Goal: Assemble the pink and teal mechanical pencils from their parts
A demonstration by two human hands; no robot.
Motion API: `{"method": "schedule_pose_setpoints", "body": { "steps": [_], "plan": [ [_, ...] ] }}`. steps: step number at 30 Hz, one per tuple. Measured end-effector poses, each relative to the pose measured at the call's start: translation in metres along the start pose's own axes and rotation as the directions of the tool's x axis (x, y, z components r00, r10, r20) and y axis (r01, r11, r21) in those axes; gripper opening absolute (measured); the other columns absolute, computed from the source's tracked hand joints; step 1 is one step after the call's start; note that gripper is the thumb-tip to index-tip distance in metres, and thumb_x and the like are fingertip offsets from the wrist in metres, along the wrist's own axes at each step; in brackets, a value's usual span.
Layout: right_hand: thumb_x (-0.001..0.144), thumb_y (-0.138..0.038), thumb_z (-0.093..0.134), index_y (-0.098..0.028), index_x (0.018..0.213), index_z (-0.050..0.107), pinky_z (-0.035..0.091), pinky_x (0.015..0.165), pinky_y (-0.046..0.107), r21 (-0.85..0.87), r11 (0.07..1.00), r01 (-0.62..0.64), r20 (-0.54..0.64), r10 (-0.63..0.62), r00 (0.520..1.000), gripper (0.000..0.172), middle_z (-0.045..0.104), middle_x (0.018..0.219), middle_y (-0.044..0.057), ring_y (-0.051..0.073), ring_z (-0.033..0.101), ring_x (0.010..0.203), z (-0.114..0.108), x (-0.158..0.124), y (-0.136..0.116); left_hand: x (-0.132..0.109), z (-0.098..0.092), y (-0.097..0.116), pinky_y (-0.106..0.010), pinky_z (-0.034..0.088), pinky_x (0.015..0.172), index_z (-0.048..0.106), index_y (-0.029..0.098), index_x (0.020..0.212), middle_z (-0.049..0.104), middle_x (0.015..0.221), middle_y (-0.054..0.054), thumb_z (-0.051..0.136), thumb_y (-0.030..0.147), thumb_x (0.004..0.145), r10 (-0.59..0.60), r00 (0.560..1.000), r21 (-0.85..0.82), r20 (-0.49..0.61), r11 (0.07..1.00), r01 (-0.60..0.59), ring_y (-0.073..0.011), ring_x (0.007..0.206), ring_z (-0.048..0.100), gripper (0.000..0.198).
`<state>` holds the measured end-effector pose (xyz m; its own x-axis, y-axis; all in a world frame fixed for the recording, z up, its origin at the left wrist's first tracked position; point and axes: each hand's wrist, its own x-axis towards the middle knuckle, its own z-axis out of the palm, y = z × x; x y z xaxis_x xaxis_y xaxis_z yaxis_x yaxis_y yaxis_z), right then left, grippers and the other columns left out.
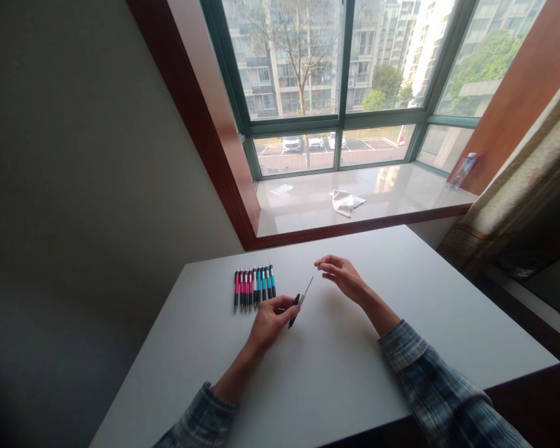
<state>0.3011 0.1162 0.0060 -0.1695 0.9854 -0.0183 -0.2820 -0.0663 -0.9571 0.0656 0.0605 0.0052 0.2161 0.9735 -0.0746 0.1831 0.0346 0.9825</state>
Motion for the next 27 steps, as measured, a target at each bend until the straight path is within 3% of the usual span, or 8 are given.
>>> {"method": "schedule_pose_setpoints", "body": {
  "steps": [19, 23, 27],
  "plan": [
    [0.073, -0.048, 0.082, -0.021, 0.085, 0.071, 0.048, 0.078, 0.031, -0.155, 0.988, 0.005, 0.122, 0.014, 0.992, 0.032, 0.069, 0.098, 0.004, 0.019, 0.06, 0.085, 0.005, -0.001, 0.004, 0.003, 0.002, 0.003, -0.027, 0.048, 0.063, 0.079, 0.016, 0.08, 0.075, 0.078, -0.005, 0.078, 0.038, 0.074, 0.005, 1.0, 0.008, 0.003, 1.0, -0.005, -0.0187, 0.068, 0.065, 0.023],
    [0.074, -0.051, 0.082, -0.02, 0.087, 0.072, 0.048, 0.079, 0.032, -0.195, 0.981, -0.003, 0.229, 0.049, 0.972, 0.035, 0.071, 0.094, 0.004, 0.019, 0.062, 0.082, 0.008, -0.005, 0.003, 0.003, 0.003, 0.002, -0.027, 0.048, 0.062, 0.079, 0.016, 0.081, 0.075, 0.077, -0.005, 0.078, 0.039, 0.074, 0.007, 1.0, -0.004, 0.006, 1.0, -0.007, -0.0182, 0.067, 0.065, 0.024],
    [0.075, -0.048, 0.082, -0.021, 0.095, 0.073, 0.05, 0.084, 0.034, -0.247, 0.969, 0.021, 0.366, 0.073, 0.928, 0.035, 0.071, 0.1, 0.005, 0.021, 0.065, 0.091, 0.017, -0.01, 0.004, 0.003, 0.003, 0.004, -0.027, 0.048, 0.061, 0.08, 0.016, 0.088, 0.075, 0.08, -0.006, 0.078, 0.041, 0.076, 0.005, 0.999, -0.02, 0.041, 1.0, -0.005, -0.0175, 0.066, 0.064, 0.028]
  ]
}}
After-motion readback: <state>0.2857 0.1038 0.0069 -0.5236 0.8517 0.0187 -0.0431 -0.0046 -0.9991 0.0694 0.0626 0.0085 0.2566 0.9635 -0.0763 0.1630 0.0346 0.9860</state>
